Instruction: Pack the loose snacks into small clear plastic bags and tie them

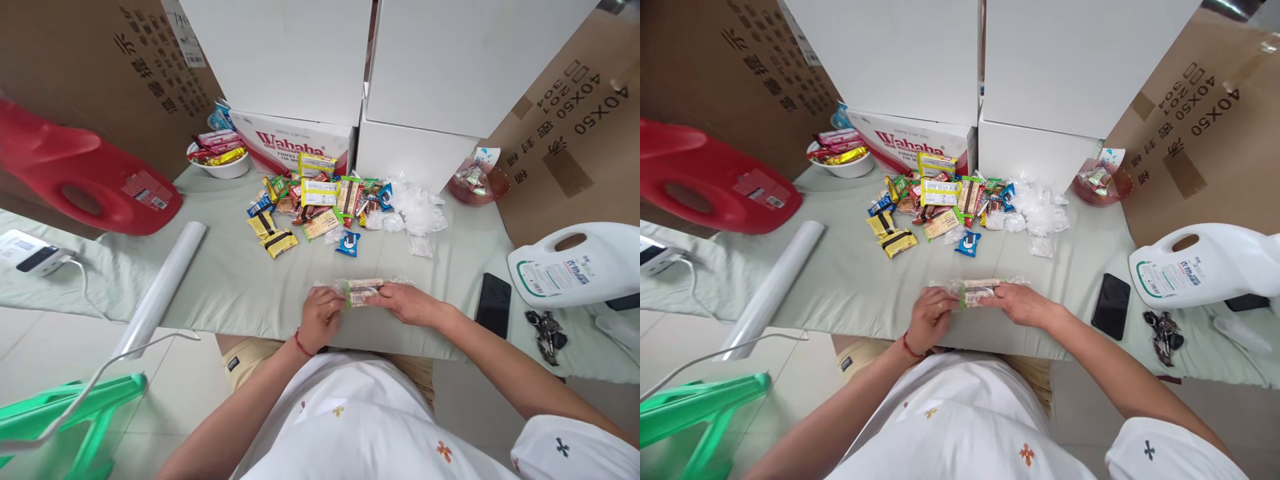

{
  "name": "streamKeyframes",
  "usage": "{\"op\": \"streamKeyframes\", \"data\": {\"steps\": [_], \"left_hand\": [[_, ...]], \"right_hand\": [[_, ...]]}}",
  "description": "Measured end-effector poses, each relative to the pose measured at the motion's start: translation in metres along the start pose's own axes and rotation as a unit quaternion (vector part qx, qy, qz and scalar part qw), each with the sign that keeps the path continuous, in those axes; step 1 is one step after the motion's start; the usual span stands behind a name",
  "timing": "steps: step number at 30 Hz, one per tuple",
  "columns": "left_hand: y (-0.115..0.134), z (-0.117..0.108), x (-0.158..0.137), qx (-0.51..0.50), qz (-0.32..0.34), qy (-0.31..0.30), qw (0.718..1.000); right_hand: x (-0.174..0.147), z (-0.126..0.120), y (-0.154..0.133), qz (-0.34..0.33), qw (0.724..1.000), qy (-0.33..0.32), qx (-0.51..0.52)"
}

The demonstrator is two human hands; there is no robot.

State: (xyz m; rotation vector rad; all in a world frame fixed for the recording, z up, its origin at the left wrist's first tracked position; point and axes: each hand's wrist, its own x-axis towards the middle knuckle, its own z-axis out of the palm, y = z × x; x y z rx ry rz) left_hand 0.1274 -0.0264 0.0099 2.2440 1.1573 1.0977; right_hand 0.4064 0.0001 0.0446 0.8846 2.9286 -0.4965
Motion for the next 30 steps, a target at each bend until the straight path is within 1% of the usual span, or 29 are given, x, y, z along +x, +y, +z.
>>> {"op": "streamKeyframes", "data": {"steps": [1, 2, 3, 4, 5, 6, 7, 9, 10, 11, 12, 13, 15, 17, 19, 20, 21, 23, 25, 26, 27, 28, 29, 30], "left_hand": [[-0.004, -0.006, -0.002, -0.009, -0.045, 0.059, 0.997], [-0.008, -0.012, -0.002, -0.006, -0.103, 0.117, 0.988], [-0.011, -0.017, 0.001, 0.008, -0.165, 0.165, 0.972], [-0.015, -0.019, 0.005, 0.029, -0.223, 0.192, 0.955], [-0.018, -0.02, 0.01, 0.053, -0.267, 0.187, 0.944], [-0.02, -0.02, 0.016, 0.078, -0.293, 0.15, 0.941], [-0.02, -0.019, 0.021, 0.105, -0.3, 0.089, 0.944], [-0.018, -0.016, 0.026, 0.15, -0.277, -0.044, 0.948], [-0.016, -0.017, 0.026, 0.162, -0.258, -0.096, 0.948], [-0.013, -0.018, 0.025, 0.166, -0.242, -0.133, 0.947], [-0.009, -0.02, 0.023, 0.16, -0.236, -0.153, 0.946], [-0.005, -0.023, 0.023, 0.147, -0.244, -0.163, 0.945], [0.005, -0.027, 0.026, 0.102, -0.282, -0.163, 0.94], [0.016, -0.023, 0.036, 0.047, -0.306, -0.151, 0.939], [0.028, -0.009, 0.05, 0.0, -0.301, -0.154, 0.941], [0.033, 0.001, 0.056, -0.014, -0.299, -0.168, 0.939], [0.037, 0.011, 0.061, -0.017, -0.299, -0.182, 0.936], [0.044, 0.029, 0.068, -0.009, -0.295, -0.193, 0.936], [0.047, 0.039, 0.067, 0.004, -0.287, -0.187, 0.94], [0.048, 0.041, 0.064, 0.015, -0.278, -0.187, 0.942], [0.049, 0.042, 0.062, 0.03, -0.266, -0.192, 0.944], [0.05, 0.041, 0.059, 0.046, -0.253, -0.201, 0.945], [0.05, 0.04, 0.056, 0.062, -0.241, -0.211, 0.945], [0.051, 0.039, 0.055, 0.078, -0.231, -0.221, 0.944]], "right_hand": [[0.0, 0.002, 0.0, 0.002, 1.0, -0.003, -0.002], [0.001, 0.003, 0.0, 0.003, 1.0, -0.005, -0.004], [0.002, 0.003, 0.0, 0.004, 1.0, -0.007, -0.006], [0.002, 0.002, -0.001, 0.004, 1.0, -0.009, -0.008], [0.002, 0.001, -0.001, 0.005, 1.0, -0.01, -0.01], [0.003, 0.001, -0.002, 0.006, 1.0, -0.012, -0.013], [0.003, 0.001, -0.002, 0.009, 1.0, -0.013, -0.015], [0.003, 0.001, -0.003, 0.014, 1.0, -0.015, -0.016], [0.003, 0.002, -0.003, 0.016, 1.0, -0.014, -0.014], [0.003, 0.003, -0.003, 0.018, 1.0, -0.014, -0.011], [0.003, 0.003, -0.003, 0.019, 1.0, -0.012, -0.007], [0.004, 0.004, -0.002, 0.018, 1.0, -0.011, -0.003], [0.005, 0.005, -0.002, 0.016, 1.0, -0.006, 0.006], [0.008, 0.006, -0.001, 0.011, 1.0, -0.003, 0.011], [0.012, 0.008, -0.002, 0.007, 1.0, -0.001, 0.012], [0.013, 0.009, -0.003, 0.007, 1.0, 0.002, 0.013], [0.014, 0.01, -0.004, 0.008, 1.0, 0.008, 0.017], [0.01, 0.01, -0.006, 0.012, 0.999, 0.034, 0.039], [-0.001, 0.007, -0.008, -0.003, 0.993, 0.065, 0.094], [-0.01, 0.005, -0.007, -0.01, 0.987, 0.083, 0.136], [-0.02, 0.002, -0.005, -0.001, 0.977, 0.111, 0.183], [-0.029, 0.0, -0.002, 0.037, 0.961, 0.156, 0.226], [-0.038, -0.001, 0.003, 0.106, 0.936, 0.216, 0.256], [-0.044, -0.001, 0.008, 0.197, 0.9, 0.281, 0.268]]}}
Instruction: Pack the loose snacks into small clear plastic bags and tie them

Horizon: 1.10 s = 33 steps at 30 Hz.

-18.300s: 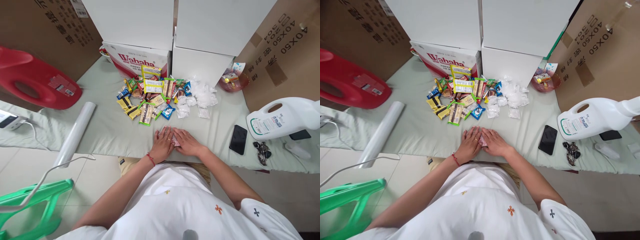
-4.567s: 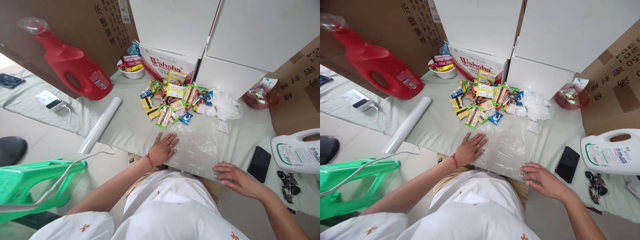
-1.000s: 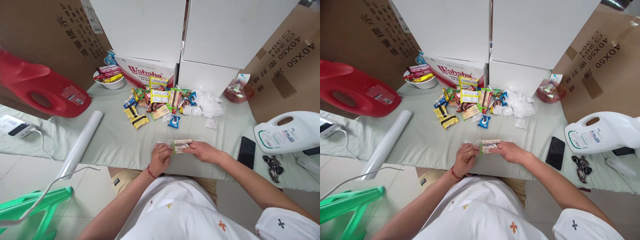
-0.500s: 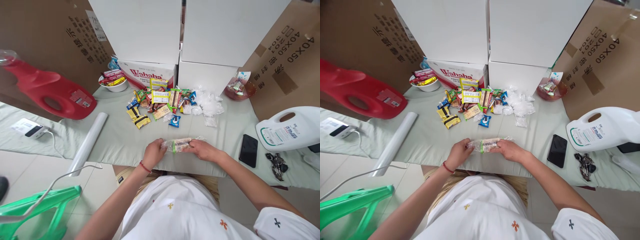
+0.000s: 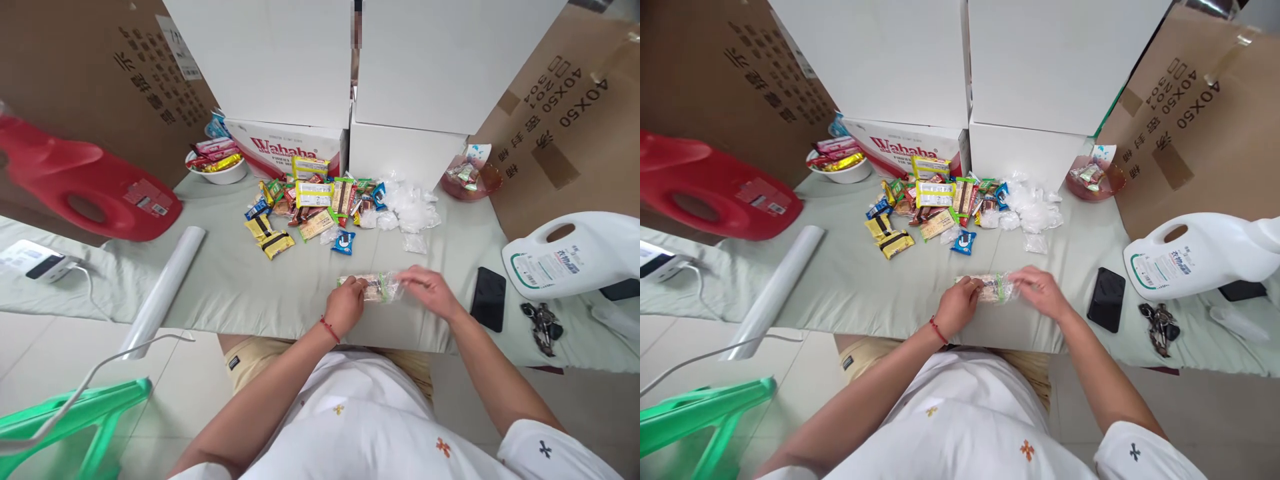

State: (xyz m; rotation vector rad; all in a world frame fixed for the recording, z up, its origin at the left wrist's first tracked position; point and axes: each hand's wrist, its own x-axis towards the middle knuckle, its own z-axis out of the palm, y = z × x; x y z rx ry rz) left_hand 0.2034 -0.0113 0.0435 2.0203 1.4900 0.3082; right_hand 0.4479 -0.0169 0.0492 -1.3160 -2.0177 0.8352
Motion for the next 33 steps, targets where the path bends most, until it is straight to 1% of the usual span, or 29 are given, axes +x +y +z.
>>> {"op": "streamKeyframes", "data": {"steps": [1, 2, 3, 4, 5, 7, 8, 9, 11, 12, 14, 15, 16, 17, 18, 19, 20, 22, 23, 24, 25, 26, 28, 30, 31, 33], "left_hand": [[0.0, 0.0, -0.001, 0.015, 0.003, -0.004, 1.0], [0.0, -0.001, -0.002, 0.024, 0.004, -0.005, 1.0], [0.0, -0.001, -0.002, 0.031, 0.003, -0.005, 1.0], [0.001, -0.001, -0.001, 0.036, 0.003, -0.003, 0.999], [0.001, -0.001, 0.0, 0.04, 0.005, -0.001, 0.999], [-0.001, 0.0, 0.002, 0.038, 0.009, 0.002, 0.999], [-0.002, 0.0, 0.003, 0.033, 0.009, 0.003, 0.999], [-0.003, 0.0, 0.004, 0.026, 0.01, 0.004, 1.0], [-0.005, 0.0, 0.005, 0.01, 0.009, 0.002, 1.0], [-0.007, 0.0, 0.006, 0.002, 0.009, 0.0, 1.0], [-0.008, 0.0, 0.007, -0.008, 0.01, -0.004, 1.0], [-0.009, 0.0, 0.008, -0.011, 0.012, -0.003, 1.0], [-0.01, 0.001, 0.008, -0.013, 0.014, 0.0, 1.0], [-0.01, 0.001, 0.008, -0.015, 0.016, 0.004, 1.0], [-0.01, 0.001, 0.008, -0.016, 0.019, 0.008, 1.0], [-0.01, 0.001, 0.007, -0.017, 0.021, 0.012, 1.0], [-0.011, 0.001, 0.007, -0.019, 0.022, 0.014, 0.999], [-0.011, 0.001, 0.007, -0.027, 0.025, 0.015, 0.999], [-0.012, 0.001, 0.008, -0.032, 0.026, 0.015, 0.999], [-0.012, 0.0, 0.008, -0.039, 0.026, 0.015, 0.999], [-0.013, 0.0, 0.009, -0.047, 0.026, 0.014, 0.998], [-0.014, 0.0, 0.009, -0.056, 0.026, 0.013, 0.998], [-0.015, 0.0, 0.01, -0.073, 0.026, 0.013, 0.997], [-0.017, 0.001, 0.011, -0.089, 0.026, 0.016, 0.996], [-0.019, 0.001, 0.011, -0.096, 0.027, 0.018, 0.995], [-0.021, 0.002, 0.012, -0.115, 0.027, 0.021, 0.993]], "right_hand": [[0.0, -0.003, 0.006, 0.077, 0.993, 0.087, -0.006], [0.002, -0.004, 0.011, 0.141, 0.979, 0.147, -0.018], [0.005, -0.001, 0.016, 0.185, 0.968, 0.168, -0.03], [0.01, 0.003, 0.02, 0.21, 0.965, 0.154, -0.04], [0.015, 0.009, 0.022, 0.221, 0.967, 0.117, -0.049], [0.022, 0.018, 0.022, 0.217, 0.974, 0.033, -0.061], [0.023, 0.02, 0.021, 0.21, 0.976, 0.008, -0.059], [0.023, 0.02, 0.02, 0.205, 0.978, -0.003, -0.042], [0.016, 0.015, 0.02, 0.213, 0.976, 0.003, 0.043], [0.011, 0.012, 0.02, 0.23, 0.967, 0.013, 0.104], [0.002, 0.006, 0.021, 0.281, 0.934, 0.034, 0.217], [-0.001, 0.005, 0.021, 0.307, 0.916, 0.05, 0.254], [-0.003, 0.006, 0.021, 0.326, 0.902, 0.069, 0.274], [-0.003, 0.007, 0.021, 0.339, 0.895, 0.09, 0.277], [-0.002, 0.01, 0.019, 0.345, 0.894, 0.104, 0.266], [0.0, 0.013, 0.017, 0.347, 0.9, 0.107, 0.243], [0.002, 0.016, 0.015, 0.343, 0.909, 0.093, 0.216], [0.006, 0.02, 0.01, 0.326, 0.927, 0.03, 0.185], [0.006, 0.021, 0.008, 0.316, 0.929, 0.0, 0.192], [0.005, 0.021, 0.006, 0.31, 0.926, -0.017, 0.216], [0.003, 0.02, 0.005, 0.309, 0.917, -0.015, 0.251], [0.0, 0.017, 0.004, 0.311, 0.905, 0.004, 0.291], [-0.008, 0.011, 0.005, 0.326, 0.874, 0.071, 0.354], [-0.017, 0.005, 0.008, 0.34, 0.846, 0.131, 0.389], [-0.022, 0.004, 0.009, 0.344, 0.838, 0.151, 0.395], [-0.032, 0.004, 0.011, 0.341, 0.839, 0.169, 0.389]]}}
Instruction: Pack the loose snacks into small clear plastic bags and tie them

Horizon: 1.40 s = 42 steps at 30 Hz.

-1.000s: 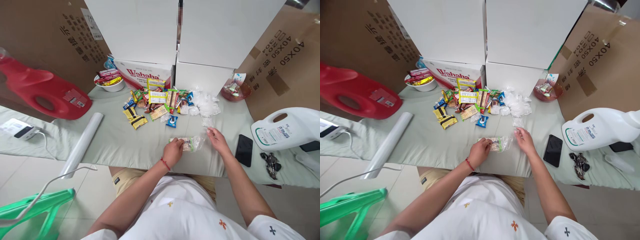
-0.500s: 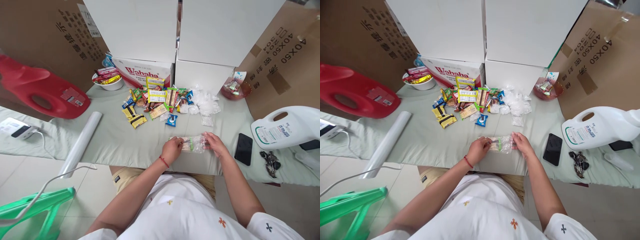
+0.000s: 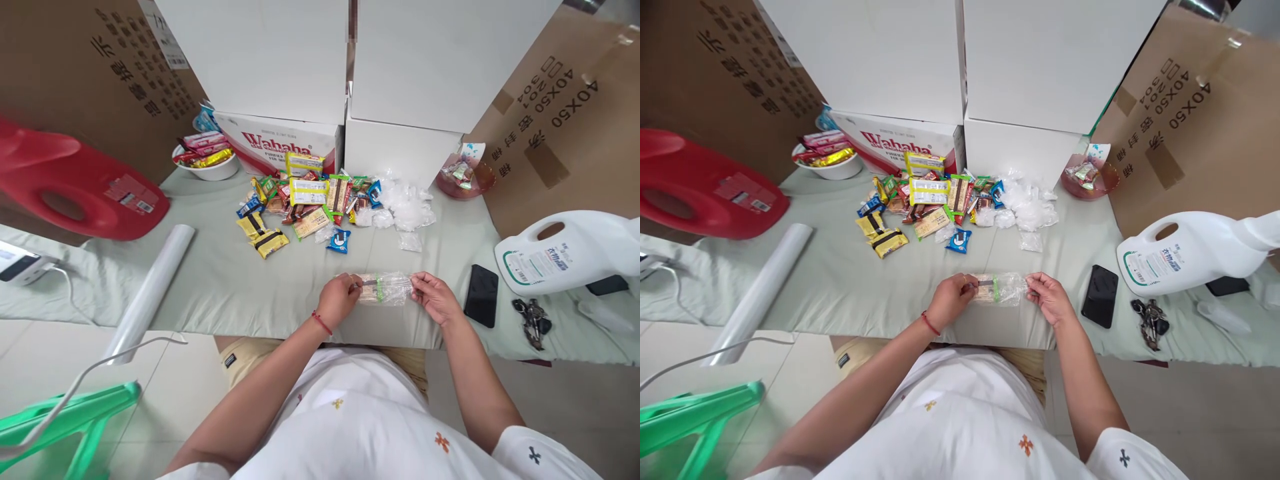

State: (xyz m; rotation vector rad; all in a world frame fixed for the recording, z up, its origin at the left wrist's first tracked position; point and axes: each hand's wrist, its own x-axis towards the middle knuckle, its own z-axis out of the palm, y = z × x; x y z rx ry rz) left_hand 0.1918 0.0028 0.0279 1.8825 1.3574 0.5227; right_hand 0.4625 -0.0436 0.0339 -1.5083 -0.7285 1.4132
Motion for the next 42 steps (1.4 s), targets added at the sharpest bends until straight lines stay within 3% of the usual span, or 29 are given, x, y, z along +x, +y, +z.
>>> {"op": "streamKeyframes", "data": {"steps": [5, 10, 15, 19, 22, 27, 29, 34, 36, 42], "left_hand": [[-0.006, 0.001, 0.001, -0.054, -0.018, 0.005, 0.998], [-0.008, 0.001, 0.001, -0.063, -0.025, 0.012, 0.998], [-0.008, 0.001, 0.001, -0.085, -0.032, 0.009, 0.996], [-0.008, 0.001, 0.001, -0.089, -0.03, 0.016, 0.996], [-0.009, 0.001, 0.0, -0.085, -0.03, 0.018, 0.996], [-0.009, 0.0, 0.0, -0.077, -0.024, 0.012, 0.997], [-0.008, 0.001, 0.0, -0.069, -0.021, 0.016, 0.997], [-0.004, 0.002, -0.002, -0.019, -0.002, 0.015, 1.0], [-0.002, 0.002, -0.002, 0.007, 0.007, 0.016, 1.0], [-0.001, 0.001, -0.003, 0.038, 0.016, 0.009, 0.999]], "right_hand": [[-0.008, 0.01, 0.015, -0.007, 0.995, -0.051, -0.081], [-0.003, 0.029, 0.013, -0.033, 0.989, -0.05, -0.137], [-0.018, -0.007, -0.006, -0.078, 0.975, -0.062, -0.197], [-0.02, -0.033, -0.01, -0.082, 0.989, -0.008, -0.122], [-0.005, -0.02, -0.007, -0.091, 0.99, -0.014, -0.111], [0.02, 0.019, -0.006, -0.013, 0.982, -0.134, -0.132], [0.023, 0.019, -0.007, -0.016, 0.983, -0.123, -0.135], [0.02, 0.003, -0.006, -0.039, 0.995, 0.0, -0.09], [0.019, 0.007, -0.004, -0.039, 0.993, 0.017, -0.108], [0.015, 0.036, -0.004, -0.017, 0.964, -0.092, -0.251]]}}
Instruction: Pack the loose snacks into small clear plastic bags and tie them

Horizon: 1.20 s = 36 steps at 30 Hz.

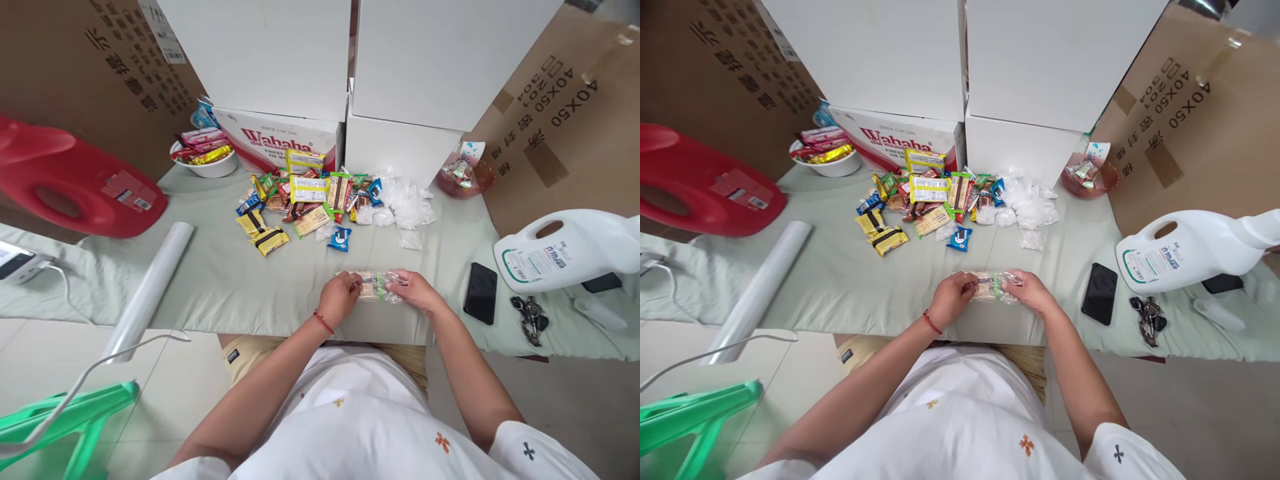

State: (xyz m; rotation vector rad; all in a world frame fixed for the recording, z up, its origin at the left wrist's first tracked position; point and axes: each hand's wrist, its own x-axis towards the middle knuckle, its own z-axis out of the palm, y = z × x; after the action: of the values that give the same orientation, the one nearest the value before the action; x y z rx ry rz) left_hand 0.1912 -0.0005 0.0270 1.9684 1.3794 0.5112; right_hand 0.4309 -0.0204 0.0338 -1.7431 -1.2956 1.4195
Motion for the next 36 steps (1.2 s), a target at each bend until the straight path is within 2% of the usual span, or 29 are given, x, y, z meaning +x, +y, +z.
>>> {"op": "streamKeyframes", "data": {"steps": [2, 4, 6, 8, 11, 13, 17, 19, 23, 26, 28, 30, 31, 33, 36], "left_hand": [[0.002, -0.001, 0.0, 0.014, -0.003, -0.007, 1.0], [0.005, -0.002, -0.001, 0.033, -0.01, -0.017, 0.999], [0.008, -0.002, -0.001, 0.046, -0.016, -0.027, 0.998], [0.009, -0.002, -0.001, 0.033, -0.02, -0.031, 0.999], [0.006, -0.002, 0.002, -0.013, -0.025, -0.027, 0.999], [0.001, -0.003, 0.005, -0.043, -0.025, -0.024, 0.998], [-0.013, -0.006, 0.006, -0.124, -0.016, -0.04, 0.991], [-0.02, -0.005, 0.002, -0.223, -0.027, -0.052, 0.973], [-0.026, 0.001, -0.015, -0.466, -0.082, -0.046, 0.88], [-0.026, 0.0, -0.03, -0.495, -0.101, 0.029, 0.862], [-0.025, -0.005, -0.038, -0.463, -0.077, 0.107, 0.876], [-0.025, -0.011, -0.041, -0.367, -0.005, 0.164, 0.916], [-0.024, -0.013, -0.04, -0.295, 0.043, 0.167, 0.94], [-0.023, -0.013, -0.036, -0.146, 0.126, 0.127, 0.973], [-0.025, -0.005, -0.027, 0.02, 0.164, 0.043, 0.985]], "right_hand": [[-0.002, 0.003, -0.007, -0.005, 1.0, 0.009, -0.014], [-0.002, 0.008, -0.017, -0.036, 0.995, 0.067, -0.07], [-0.001, 0.022, -0.03, -0.073, 0.977, 0.126, -0.157], [0.004, 0.044, -0.043, -0.103, 0.956, 0.157, -0.225], [0.011, 0.081, -0.051, -0.156, 0.931, 0.169, -0.285], [0.01, 0.098, -0.046, -0.203, 0.915, 0.165, -0.307], [-0.005, 0.107, -0.026, -0.297, 0.888, 0.149, -0.318], [-0.013, 0.107, -0.022, -0.306, 0.874, 0.149, -0.347], [-0.02, 0.11, -0.024, -0.284, 0.849, 0.145, -0.42], [-0.019, 0.114, -0.024, -0.265, 0.835, 0.147, -0.459], [-0.019, 0.117, -0.02, -0.255, 0.827, 0.15, -0.477], [-0.019, 0.121, -0.016, -0.245, 0.823, 0.157, -0.488], [-0.02, 0.124, -0.013, -0.241, 0.822, 0.163, -0.49], [-0.023, 0.129, -0.007, -0.242, 0.82, 0.172, -0.49], [-0.034, 0.129, 0.004, -0.279, 0.821, 0.151, -0.475]]}}
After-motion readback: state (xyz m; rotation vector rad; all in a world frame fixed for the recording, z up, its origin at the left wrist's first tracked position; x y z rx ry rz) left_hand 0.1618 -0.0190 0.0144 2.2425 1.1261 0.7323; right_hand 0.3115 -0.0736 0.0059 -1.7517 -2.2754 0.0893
